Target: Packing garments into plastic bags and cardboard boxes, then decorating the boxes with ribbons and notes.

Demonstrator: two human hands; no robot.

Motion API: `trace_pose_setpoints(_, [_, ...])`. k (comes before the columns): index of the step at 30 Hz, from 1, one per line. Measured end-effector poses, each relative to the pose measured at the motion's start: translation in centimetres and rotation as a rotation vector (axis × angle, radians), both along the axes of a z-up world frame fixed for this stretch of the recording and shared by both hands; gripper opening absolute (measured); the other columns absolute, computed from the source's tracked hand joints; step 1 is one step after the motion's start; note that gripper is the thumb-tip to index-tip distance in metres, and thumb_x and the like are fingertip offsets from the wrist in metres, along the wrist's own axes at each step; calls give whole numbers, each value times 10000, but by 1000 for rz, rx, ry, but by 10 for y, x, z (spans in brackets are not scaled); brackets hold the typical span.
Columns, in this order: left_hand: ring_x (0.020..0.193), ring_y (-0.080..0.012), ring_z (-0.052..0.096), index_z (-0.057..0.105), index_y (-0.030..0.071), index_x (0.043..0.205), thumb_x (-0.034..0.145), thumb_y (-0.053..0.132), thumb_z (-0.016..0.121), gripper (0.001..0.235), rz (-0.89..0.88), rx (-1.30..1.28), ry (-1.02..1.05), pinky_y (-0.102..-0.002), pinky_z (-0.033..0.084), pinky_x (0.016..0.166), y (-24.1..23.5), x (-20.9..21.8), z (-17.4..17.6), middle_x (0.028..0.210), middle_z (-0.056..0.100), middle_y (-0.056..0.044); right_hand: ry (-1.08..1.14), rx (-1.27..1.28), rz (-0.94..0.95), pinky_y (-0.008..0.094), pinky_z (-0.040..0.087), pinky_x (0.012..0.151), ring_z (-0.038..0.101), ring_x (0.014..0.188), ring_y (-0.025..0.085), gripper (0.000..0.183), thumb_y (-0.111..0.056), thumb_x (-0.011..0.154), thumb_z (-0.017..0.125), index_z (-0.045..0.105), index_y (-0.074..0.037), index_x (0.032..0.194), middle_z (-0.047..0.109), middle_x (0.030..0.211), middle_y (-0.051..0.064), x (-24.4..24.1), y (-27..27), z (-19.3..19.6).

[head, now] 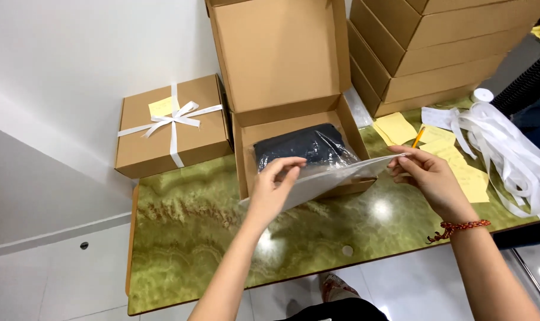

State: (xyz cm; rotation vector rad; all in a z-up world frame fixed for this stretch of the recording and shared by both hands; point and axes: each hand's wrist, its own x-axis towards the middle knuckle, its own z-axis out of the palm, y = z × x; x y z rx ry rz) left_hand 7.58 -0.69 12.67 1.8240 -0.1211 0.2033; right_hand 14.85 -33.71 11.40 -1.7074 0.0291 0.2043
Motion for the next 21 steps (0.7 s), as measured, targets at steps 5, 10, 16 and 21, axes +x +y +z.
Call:
trace_pose_setpoints(5, [1239,-171,576,734,251,1274,1048,300,585,275,-117,223,6,-412,478,1013,-56,18,-19,1297,723,38,-32,-17,-63,330,591,857,680,920,196,284,-79,1100,571,717,19,1323,738,1039,140,-2,-8,-16])
trace_pose_setpoints(10, [1176,-260,622,762,263,1222,1010,212,701,226,-147,336,-379,-418,527,1046,-100,34,-41,1248,690,9,-113,75,-89,352,638,778,727,908,228,284,-57,1080,630,701,29,1341,752,1003,173,3,-19,-36])
trace_pose_setpoints(16, [1223,-260,621,776,273,1199,970,195,724,248,-134,572,-436,-435,551,979,-121,45,-55,1292,651,9,-91,79,-117,342,639,785,727,906,216,268,-47,1052,655,729,19,1301,761,996,168,4,-23,-29])
trace_pose_setpoints(21, [1220,-293,660,757,259,1253,947,54,699,374,-210,728,-350,-427,606,883,-92,35,-67,1301,662,-27,-84,60,-136,361,635,803,722,919,233,269,-45,1055,655,720,26,1305,760,1019,180,7,-30,-33])
